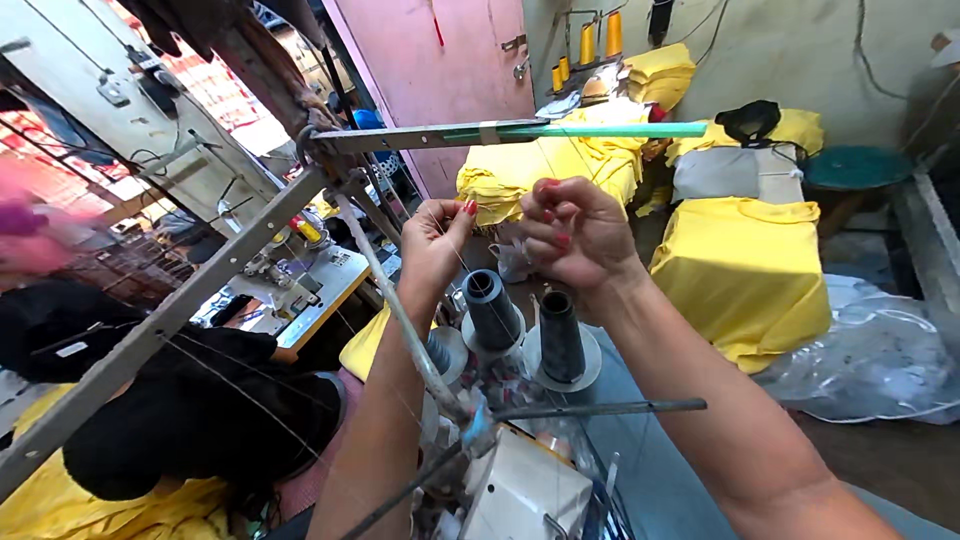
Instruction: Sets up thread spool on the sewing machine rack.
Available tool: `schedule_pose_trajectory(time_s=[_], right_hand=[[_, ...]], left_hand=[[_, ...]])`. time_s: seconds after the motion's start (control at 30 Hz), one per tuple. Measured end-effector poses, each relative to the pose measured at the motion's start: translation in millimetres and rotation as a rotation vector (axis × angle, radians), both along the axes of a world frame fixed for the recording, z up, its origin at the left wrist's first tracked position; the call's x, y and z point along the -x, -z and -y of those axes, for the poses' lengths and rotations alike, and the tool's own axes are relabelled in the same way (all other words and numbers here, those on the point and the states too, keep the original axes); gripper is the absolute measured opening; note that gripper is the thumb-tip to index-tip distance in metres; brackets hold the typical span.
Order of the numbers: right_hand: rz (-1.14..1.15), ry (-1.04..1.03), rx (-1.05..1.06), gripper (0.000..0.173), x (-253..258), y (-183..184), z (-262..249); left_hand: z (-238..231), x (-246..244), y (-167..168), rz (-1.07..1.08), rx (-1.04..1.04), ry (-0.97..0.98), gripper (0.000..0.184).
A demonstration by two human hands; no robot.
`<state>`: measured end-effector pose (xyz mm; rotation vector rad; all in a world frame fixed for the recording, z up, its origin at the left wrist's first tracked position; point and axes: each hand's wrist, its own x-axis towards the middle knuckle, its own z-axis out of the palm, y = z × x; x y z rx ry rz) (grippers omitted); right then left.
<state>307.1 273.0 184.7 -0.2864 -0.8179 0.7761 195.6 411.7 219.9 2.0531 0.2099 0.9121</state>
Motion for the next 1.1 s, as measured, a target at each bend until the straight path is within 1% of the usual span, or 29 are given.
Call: schedule_pose_trajectory(time_s=[0.03, 0.07, 0.1, 0.13, 0.17, 0.2, 0.23, 0.3, 0.33, 0.4, 0.5, 0.6, 0.8, 0.97, 1.1], right_hand=[[-0.115, 0.071, -0.011, 0.034, 2.3, -2.2, 2.2], [-0.259, 0.194, 0.025, 0.034, 6.2, -7.5, 4.1], [-0.381, 0.356, 0.105, 0.028, 9.2, -13.3, 4.3], [-0.431, 0.534, 0.201, 0.018, 10.5, -15.6, 1.8], [-0.376, 0.704, 0.283, 0.011, 11.3, -12.6, -2.4], [-0.225, 0.864, 0.321, 0.012, 12.6, -4.9, -6.6], [-0.032, 1.02, 0.315, 0.018, 13.7, 4.4, -10.9], [0.379, 1.274, 0.231, 0.021, 16.7, 18.8, -15.2], [0.534, 1.362, 0.189, 0.02, 17.5, 21.7, -16.7], [0.756, 1.49, 0.123, 0.018, 16.7, 21.6, -21.7], [0.928, 1.584, 0.11, 0.015, 12.4, 20.5, -32.9], [0.995, 1.607, 0.123, 0.015, 11.0, 20.9, -36.9], [1.034, 1.613, 0.131, 0.014, 9.2, 19.3, -39.2], [1.043, 1.589, 0.113, 0.012, 6.1, 20.2, -42.1], [1.027, 1.518, 0.112, 0.012, 5.0, 18.9, -41.6]], left_hand=[[-0.5, -0.5, -0.2, -0.01, 0.001, -0.016, 0.015], [-1.0, -1.3, -0.4, -0.014, 0.003, -0.036, 0.015], [-1.2, -1.5, -0.9, -0.022, 0.007, -0.046, 0.014], [-1.1, -1.5, -1.5, -0.031, 0.011, -0.056, 0.014], [-1.0, -1.5, -1.8, -0.036, 0.014, -0.066, 0.014], [-1.1, -1.5, -1.9, -0.039, 0.014, -0.07, 0.014], [-1.3, -1.5, -2.1, -0.043, 0.017, -0.07, 0.014], [-0.7, -1.0, -2.8, -0.042, 0.028, -0.062, 0.013], [-0.3, -0.7, -2.8, -0.04, 0.033, -0.054, 0.012], [-0.2, -0.8, -2.4, -0.033, 0.035, -0.04, 0.011], [-0.2, -1.1, -2.2, -0.021, 0.024, -0.028, 0.011], [0.8, -0.6, -3.6, -0.015, 0.042, -0.015, 0.01], [0.7, -0.7, -2.8, -0.013, 0.032, 0.007, 0.008], [-0.5, -0.2, -3.0, -0.033, -0.005, -0.004, 0.012], [-2.0, 0.9, -1.0, -0.02, -0.084, 0.011, 0.013]])
